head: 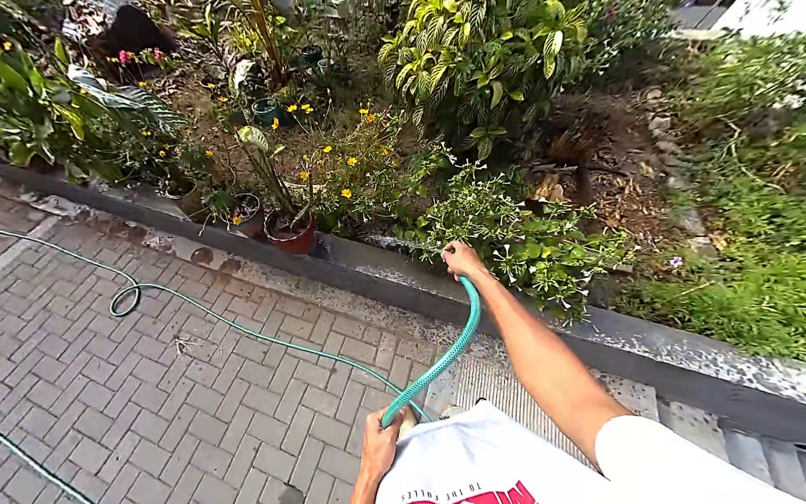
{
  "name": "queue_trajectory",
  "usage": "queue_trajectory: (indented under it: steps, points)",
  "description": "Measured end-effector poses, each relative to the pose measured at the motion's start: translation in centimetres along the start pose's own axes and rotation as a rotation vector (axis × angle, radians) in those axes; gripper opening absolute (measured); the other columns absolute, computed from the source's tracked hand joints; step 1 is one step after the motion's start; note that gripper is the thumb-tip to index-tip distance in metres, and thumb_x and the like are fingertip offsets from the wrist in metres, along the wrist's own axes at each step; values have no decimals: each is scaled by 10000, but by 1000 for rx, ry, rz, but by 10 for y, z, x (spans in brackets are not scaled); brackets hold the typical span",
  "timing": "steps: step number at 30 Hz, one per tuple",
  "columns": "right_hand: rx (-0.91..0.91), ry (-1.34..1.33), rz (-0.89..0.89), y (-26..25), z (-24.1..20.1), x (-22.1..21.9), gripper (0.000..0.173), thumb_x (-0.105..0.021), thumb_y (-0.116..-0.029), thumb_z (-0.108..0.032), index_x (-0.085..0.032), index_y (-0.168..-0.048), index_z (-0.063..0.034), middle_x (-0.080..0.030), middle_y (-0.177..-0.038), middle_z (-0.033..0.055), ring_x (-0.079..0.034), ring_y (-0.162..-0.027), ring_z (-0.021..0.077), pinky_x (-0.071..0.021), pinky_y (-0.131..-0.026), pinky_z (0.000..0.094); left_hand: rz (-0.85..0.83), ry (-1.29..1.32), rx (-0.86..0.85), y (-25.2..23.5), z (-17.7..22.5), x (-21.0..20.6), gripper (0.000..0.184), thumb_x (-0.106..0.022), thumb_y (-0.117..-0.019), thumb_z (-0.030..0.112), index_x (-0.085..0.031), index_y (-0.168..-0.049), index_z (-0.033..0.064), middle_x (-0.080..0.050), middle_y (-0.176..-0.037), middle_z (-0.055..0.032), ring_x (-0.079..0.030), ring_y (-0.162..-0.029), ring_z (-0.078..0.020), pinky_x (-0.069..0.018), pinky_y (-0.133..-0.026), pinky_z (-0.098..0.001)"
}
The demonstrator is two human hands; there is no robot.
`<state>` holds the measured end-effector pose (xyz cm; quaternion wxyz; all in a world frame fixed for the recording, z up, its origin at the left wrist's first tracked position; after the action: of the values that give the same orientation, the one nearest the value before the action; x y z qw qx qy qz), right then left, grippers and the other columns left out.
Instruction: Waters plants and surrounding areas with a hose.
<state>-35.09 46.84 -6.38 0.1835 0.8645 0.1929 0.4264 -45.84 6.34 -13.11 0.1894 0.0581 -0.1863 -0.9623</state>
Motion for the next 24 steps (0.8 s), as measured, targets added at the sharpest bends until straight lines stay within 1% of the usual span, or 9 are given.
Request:
queue_trajectory:
  steps: [3,6,10,13,16,18,22,24]
  points:
    - [-20,17,8,-2,3,2,354,-476,-1092,-283,-572,-1393,-123,-677,-1022,217,-667,-718,301,-562,-673,465,-20,8,8,-5,1,3,320,-605,-950,212,-534,-642,161,-401,-496,92,-377,-421,-37,-344,-449,-242]
    - [-21,0,29,-6,11,7,351,-467,-1093,-276,-568,-1390,-118,-674,-1012,210,-668,-703,293,-566,-648,456,-35,7,8,-8,0,2,312,-603,-940,199,-530,-640,161,-404,-495,92,-379,-419,-36,-343,-446,-240]
    - [-37,-18,43,-5,20,12,340,-483,-1090,-268,-578,-1376,-110,-671,-1009,220,-662,-708,308,-564,-651,473,-63,-40,-2,-9,2,-4,313,-603,-934,201,-533,-631,165,-417,-498,97,-395,-427,-35,-356,-453,-245]
    - [-42,-6,44,-3,25,16,335,-479,-1088,-261,-582,-1368,-108,-669,-1006,216,-660,-698,297,-564,-646,464,-81,-41,-2,-9,-1,-8,320,-599,-941,199,-528,-631,167,-412,-499,98,-391,-428,-32,-352,-455,-243]
    - [-61,-31,53,3,27,20,350,-473,-1090,-248,-560,-1392,-95,-661,-1029,227,-655,-715,304,-559,-662,469,-88,-19,-5,-8,-2,-11,331,-595,-949,191,-521,-627,168,-406,-494,99,-388,-422,-32,-350,-451,-237]
    - [-79,-28,60,7,27,23,350,-468,-1092,-242,-552,-1397,-94,-654,-1037,226,-652,-712,297,-557,-654,459,-89,-4,-9,-7,-3,-13,333,-593,-948,181,-510,-626,171,-403,-493,100,-385,-421,-31,-346,-450,-234]
    - [-82,4,66,12,23,24,337,-473,-1079,-231,-570,-1374,-101,-661,-997,206,-650,-685,275,-557,-635,442,-94,-5,3,-5,-4,-14,340,-588,-950,174,-499,-621,174,-400,-493,100,-382,-421,-28,-342,-449,-232]
    - [-61,14,50,11,21,23,332,-481,-1083,-254,-575,-1366,-109,-665,-982,202,-647,-668,273,-557,-625,440,-101,-10,-6,-4,-5,-16,333,-589,-946,175,-508,-623,171,-402,-495,98,-380,-423,-29,-341,-451,-234]
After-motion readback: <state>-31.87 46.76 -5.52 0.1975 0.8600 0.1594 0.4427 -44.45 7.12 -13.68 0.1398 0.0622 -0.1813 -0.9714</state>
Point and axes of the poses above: each hand's wrist, its own y-axis away from the middle knuckle, its own x-axis out of the back of the hand, z = x × y, the point moved 5 cm from there along -y, towards the middle knuckle
